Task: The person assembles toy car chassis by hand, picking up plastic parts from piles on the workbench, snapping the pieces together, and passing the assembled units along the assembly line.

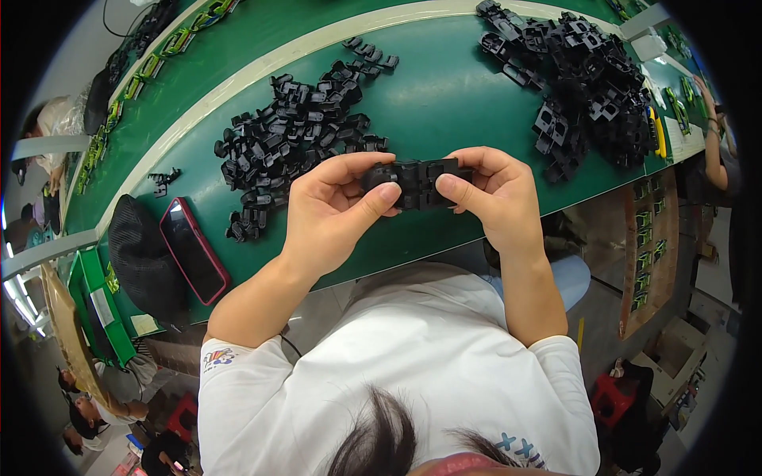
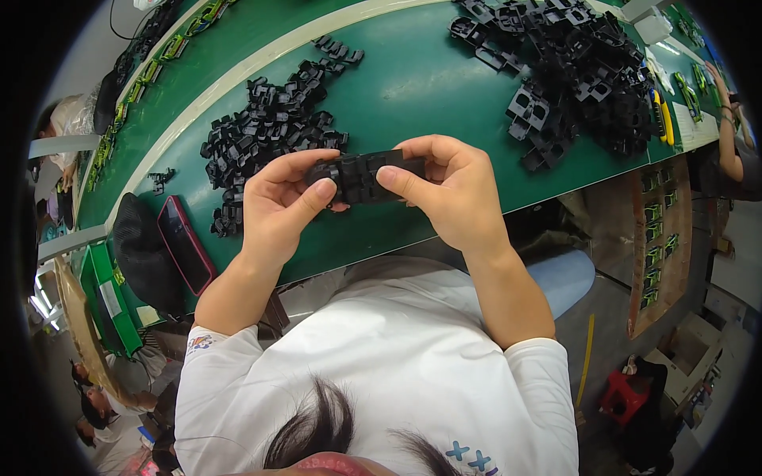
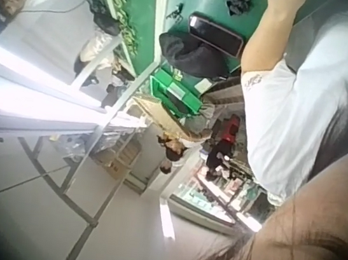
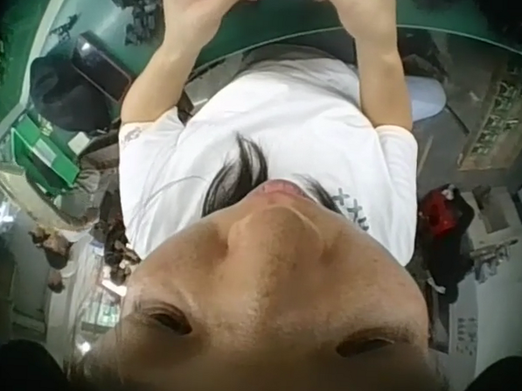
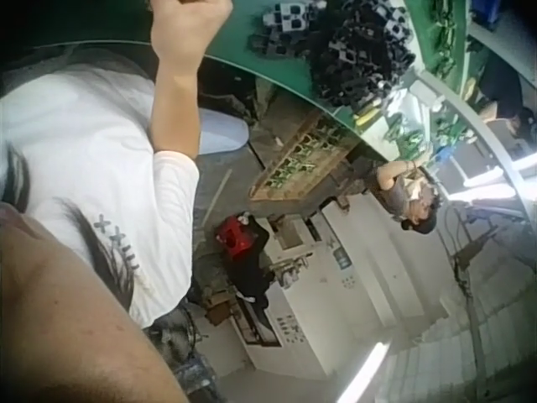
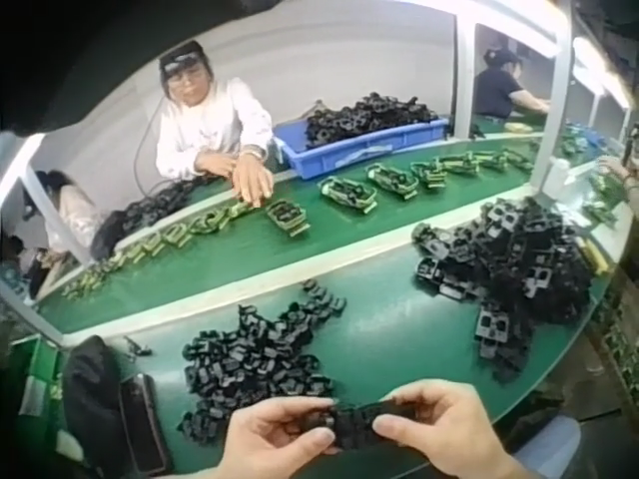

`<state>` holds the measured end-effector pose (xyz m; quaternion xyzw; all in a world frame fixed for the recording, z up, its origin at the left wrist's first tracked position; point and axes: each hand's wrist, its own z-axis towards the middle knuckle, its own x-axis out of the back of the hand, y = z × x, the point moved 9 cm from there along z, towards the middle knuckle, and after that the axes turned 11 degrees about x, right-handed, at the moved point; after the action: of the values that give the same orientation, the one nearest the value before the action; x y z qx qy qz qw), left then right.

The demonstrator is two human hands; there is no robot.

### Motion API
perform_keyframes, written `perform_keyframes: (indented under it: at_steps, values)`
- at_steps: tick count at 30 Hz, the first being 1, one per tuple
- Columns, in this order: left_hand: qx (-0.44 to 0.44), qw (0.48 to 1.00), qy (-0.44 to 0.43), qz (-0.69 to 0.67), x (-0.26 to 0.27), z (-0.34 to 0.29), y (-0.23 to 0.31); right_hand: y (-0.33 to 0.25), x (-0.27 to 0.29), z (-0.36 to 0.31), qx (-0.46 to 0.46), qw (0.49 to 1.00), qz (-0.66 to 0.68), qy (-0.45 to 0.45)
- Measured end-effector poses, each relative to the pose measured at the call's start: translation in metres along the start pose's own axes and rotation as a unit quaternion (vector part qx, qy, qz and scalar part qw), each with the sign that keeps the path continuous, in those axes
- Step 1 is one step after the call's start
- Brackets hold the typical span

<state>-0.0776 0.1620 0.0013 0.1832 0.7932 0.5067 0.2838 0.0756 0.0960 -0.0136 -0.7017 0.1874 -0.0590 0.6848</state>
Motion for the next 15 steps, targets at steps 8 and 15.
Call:
perform_keyframes:
  at_steps: [8, 15]
  values:
    - [-0.012, 1.0, 0.0, 0.004, -0.0022, -0.0023, 0.0016, -0.004, -0.0018, 0.0004, 0.006, 0.998, 0.044, -0.04]
    - [-0.063, 0.996, 0.016, 0.062, -0.0071, -0.009, 0.0059, -0.0065, -0.0032, -0.0044, 0.03, 0.999, -0.013, -0.035]
